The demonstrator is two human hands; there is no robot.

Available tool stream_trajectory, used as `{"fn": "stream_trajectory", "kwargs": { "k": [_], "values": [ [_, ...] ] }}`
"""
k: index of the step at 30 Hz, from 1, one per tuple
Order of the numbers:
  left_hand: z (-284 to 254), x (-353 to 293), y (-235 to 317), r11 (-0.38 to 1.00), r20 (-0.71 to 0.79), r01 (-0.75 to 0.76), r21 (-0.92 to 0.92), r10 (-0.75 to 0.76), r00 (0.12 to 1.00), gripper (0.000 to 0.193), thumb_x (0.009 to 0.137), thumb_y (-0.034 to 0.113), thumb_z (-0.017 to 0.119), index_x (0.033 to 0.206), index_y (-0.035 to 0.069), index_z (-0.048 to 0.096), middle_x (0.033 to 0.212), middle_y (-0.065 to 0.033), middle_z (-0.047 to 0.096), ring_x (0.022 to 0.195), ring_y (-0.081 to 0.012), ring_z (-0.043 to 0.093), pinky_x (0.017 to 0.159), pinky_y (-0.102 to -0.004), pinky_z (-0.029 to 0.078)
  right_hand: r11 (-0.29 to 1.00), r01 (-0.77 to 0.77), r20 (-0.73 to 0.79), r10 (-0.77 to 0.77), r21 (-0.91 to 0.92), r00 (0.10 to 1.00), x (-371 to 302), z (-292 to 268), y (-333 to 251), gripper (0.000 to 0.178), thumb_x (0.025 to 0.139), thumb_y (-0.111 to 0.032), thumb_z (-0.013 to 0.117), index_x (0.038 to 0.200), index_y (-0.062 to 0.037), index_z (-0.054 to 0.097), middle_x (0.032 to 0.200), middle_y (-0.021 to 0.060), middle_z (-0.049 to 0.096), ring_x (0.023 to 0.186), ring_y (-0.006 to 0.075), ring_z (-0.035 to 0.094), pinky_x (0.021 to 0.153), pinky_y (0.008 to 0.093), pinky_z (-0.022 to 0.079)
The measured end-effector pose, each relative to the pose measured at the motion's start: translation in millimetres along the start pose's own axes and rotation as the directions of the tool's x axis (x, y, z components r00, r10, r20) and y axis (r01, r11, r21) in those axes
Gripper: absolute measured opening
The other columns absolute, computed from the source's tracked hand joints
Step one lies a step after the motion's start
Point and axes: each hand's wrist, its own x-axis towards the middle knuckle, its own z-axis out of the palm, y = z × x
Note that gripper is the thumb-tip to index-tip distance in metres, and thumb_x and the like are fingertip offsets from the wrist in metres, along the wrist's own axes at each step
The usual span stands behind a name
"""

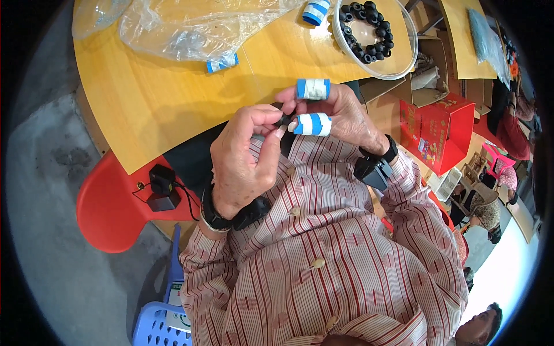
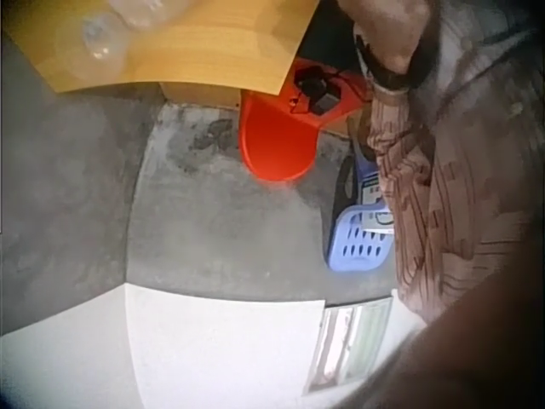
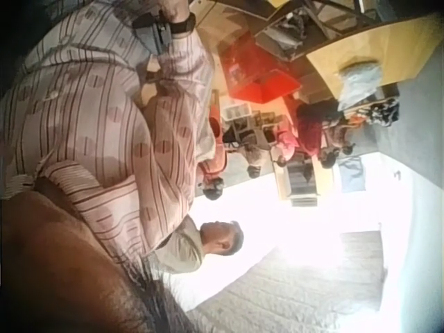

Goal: The person assembles small black plastic components by wrapping them with blue and white adhesive tape by hand.

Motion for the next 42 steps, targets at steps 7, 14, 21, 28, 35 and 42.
{"fn": "stream_trajectory", "kwargs": {
  "k": [7,14,21,28,35,42],
  "values": [
    [-1.7,-1.3,1.4,0.99,0.026,0.104,-0.1,-0.101,0.995,0.029,0.079,-0.008,0.06,0.106,-0.003,0.051,0.095,-0.0131,0.064,0.082,-0.0143,0.064,0.072,-0.0251,0.051,0.974,0.156,0.054,-0.149,-0.166,0.987,2.2,-2.0,-0.6,0.035,0.08,-0.015,0.074,0.113,-0.0059,0.066,0.091,0.0015,0.066,0.084,0.0113,0.062,0.078,0.0255,0.052],
    [-1.8,1.2,7.2,0.925,0.022,0.192,-0.327,-0.196,0.98,0.041,0.08,-0.011,0.058,0.118,-0.006,0.043,0.1,-0.0132,0.06,0.086,-0.0129,0.059,0.078,-0.0252,0.049,0.71,0.398,0.12,-0.409,-0.581,0.905,2.2,-3.7,-8.5,0.035,0.074,-0.019,0.077,0.108,-0.0113,0.069,0.08,0.0059,0.063,0.074,0.0217,0.061,0.067,0.0312,0.049],
    [-0.7,3.2,7.1,0.989,-0.012,0.11,-0.097,-0.112,0.994,0.038,0.079,-0.011,0.059,0.115,-0.004,0.049,0.097,-0.0125,0.062,0.083,-0.0122,0.06,0.076,-0.025,0.049,0.737,0.371,0.064,-0.409,-0.565,0.91,1.6,-0.4,-11.1,0.029,0.074,-0.016,0.077,0.102,-0.0117,0.071,0.079,0.0057,0.063,0.074,0.0202,0.062,0.066,0.0306,0.05],
    [2.0,3.3,8.5,0.992,-0.035,0.115,-0.045,-0.117,0.993,0.026,0.079,-0.007,0.063,0.104,-0.003,0.057,0.089,-0.0089,0.064,0.077,-0.0109,0.061,0.071,-0.0235,0.049,0.796,0.321,0.017,-0.365,-0.514,0.931,-0.8,-1.4,-14.6,0.026,0.074,-0.014,0.077,0.098,-0.0101,0.072,0.079,0.0055,0.064,0.075,0.0193,0.064,0.066,0.0283,0.052],
    [1.8,4.5,8.6,0.989,-0.036,0.141,-0.037,-0.143,0.989,0.019,0.081,-0.006,0.062,0.099,-0.003,0.059,0.085,-0.0058,0.064,0.073,-0.0094,0.059,0.069,-0.0225,0.048,0.745,0.375,0.022,-0.437,-0.552,0.899,-1.4,-5.6,-13.6,0.021,0.075,-0.013,0.075,0.095,-0.0098,0.072,0.076,0.006,0.063,0.072,0.0205,0.063,0.064,0.0295,0.05],
    [-2.8,6.5,12.0,0.985,0.013,0.146,-0.093,-0.145,0.989,0.02,0.082,-0.007,0.062,0.102,-0.003,0.059,0.086,-0.0057,0.063,0.074,-0.0084,0.057,0.069,-0.0211,0.047,0.67,0.4,0.036,-0.487,-0.625,0.872,-2.5,-6.2,-18.0,0.017,0.074,-0.014,0.075,0.09,-0.0091,0.071,0.074,0.0055,0.062,0.07,0.0221,0.063,0.062,0.0307,0.05]
  ]
}}
